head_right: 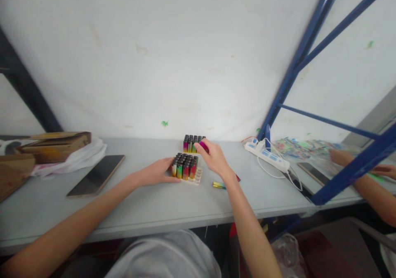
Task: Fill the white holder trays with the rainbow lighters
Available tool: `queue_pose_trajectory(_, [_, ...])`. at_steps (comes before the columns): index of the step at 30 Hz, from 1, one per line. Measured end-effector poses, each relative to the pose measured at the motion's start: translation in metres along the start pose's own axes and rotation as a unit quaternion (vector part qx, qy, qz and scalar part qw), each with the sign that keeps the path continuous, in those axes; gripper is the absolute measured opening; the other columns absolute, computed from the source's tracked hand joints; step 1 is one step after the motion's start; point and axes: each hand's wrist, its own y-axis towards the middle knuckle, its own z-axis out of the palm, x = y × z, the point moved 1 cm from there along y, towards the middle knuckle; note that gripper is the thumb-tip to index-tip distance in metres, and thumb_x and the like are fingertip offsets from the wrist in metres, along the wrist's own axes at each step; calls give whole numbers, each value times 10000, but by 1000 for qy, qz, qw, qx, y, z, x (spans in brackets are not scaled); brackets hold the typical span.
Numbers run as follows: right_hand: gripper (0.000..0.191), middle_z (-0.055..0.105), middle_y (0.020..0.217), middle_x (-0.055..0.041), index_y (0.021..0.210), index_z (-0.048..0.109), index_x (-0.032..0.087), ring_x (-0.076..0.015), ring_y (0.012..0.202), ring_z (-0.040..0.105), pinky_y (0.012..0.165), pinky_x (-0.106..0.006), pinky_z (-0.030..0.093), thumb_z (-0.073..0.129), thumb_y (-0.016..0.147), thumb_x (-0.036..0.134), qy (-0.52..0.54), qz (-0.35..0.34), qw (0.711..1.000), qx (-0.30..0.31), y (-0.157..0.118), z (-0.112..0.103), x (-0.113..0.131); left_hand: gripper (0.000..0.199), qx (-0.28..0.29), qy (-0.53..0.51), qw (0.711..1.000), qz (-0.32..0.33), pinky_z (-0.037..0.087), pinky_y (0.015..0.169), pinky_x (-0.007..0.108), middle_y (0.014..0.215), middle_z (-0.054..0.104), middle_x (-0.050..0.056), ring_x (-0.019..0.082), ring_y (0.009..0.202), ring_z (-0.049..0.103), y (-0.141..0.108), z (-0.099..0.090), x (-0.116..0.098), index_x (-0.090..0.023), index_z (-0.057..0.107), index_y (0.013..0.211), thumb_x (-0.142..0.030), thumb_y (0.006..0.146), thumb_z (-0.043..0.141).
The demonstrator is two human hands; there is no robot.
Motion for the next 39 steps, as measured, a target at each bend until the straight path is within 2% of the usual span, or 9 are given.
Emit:
queue_pose_trajectory(4, [293,559,712,30,955,560,209,-140,637,502,628,-260,377,434,1065,450,20,-30,997,66,-6,-16,20,712,6,7,1000,-4,519,947,407,1252,696,122,321,1077,668,0,-2,-5,-203,574,1321,-642,789,750])
queue_pose_trajectory(11, [293,687,1040,-72,1023,710,195,-178,870,634,731,-278,496,586,1006,460,-4,-87,983,161,-13,-22,27,681,19,12,1000,-11,522,938,414,1242,699,123,327,1078,666,-1,-5,-9,-198,583,1314,-633,813,735])
queue_pose_trajectory(16, [237,710,790,-18,979,739,182,-160,692,617,658,-274,453,632,988,393,-23,-64,972,226,-11,-13,22,685,9,0,1000,-2,525,914,387,1209,713,111,316,1052,675,-1,-5,-8,-207,601,1289,-655,790,742])
queue_pose_trajectory(18, [181,715,762,-4,1001,734,185,-157,667,626,640,-266,445,654,972,345,-15,-44,969,242,-10,-9,17,698,4,-1,1000,1,518,930,385,1225,710,113,318,1070,674,-1,-4,-8,-208,599,1297,-656,783,747])
queue_pose_trajectory(23, [100,725,748,7,1005,680,199,-168,669,661,644,-268,461,691,908,221,-9,-7,970,243,-11,-1,8,683,19,18,1000,-16,523,927,408,1235,702,128,334,1076,669,-1,-4,-9,-188,595,1291,-637,798,739])
queue_pose_trajectory(28, [96,731,751,3,983,667,207,-173,666,661,644,-272,468,696,903,252,6,-5,968,252,-13,-1,12,658,18,9,1000,-14,526,917,400,1222,706,117,327,1066,670,-1,-5,-10,-201,603,1271,-640,798,734])
queue_pose_trajectory(31, [112,737,753,2,987,677,205,-168,669,666,647,-266,469,659,938,304,4,-9,970,242,-13,-12,14,678,17,10,1000,-10,521,929,405,1232,702,119,328,1076,668,-1,-5,-9,-198,588,1301,-636,802,732])
queue_pose_trajectory(34, [174,737,745,-1,1003,687,203,-161,653,667,647,-263,472,592,984,348,-20,1,980,198,-12,-32,6,685,11,21,1000,-15,528,901,405,1205,706,122,326,1038,674,0,-3,-8,-190,587,1285,-646,795,730])
queue_pose_trajectory(39, [124,769,823,-51,969,718,185,-187,737,708,700,-280,502,646,930,279,-102,64,981,150,-12,-57,-40,693,14,27,999,-20,533,896,411,1189,708,129,333,1032,674,0,-3,-7,-176,584,1260,-658,784,735])
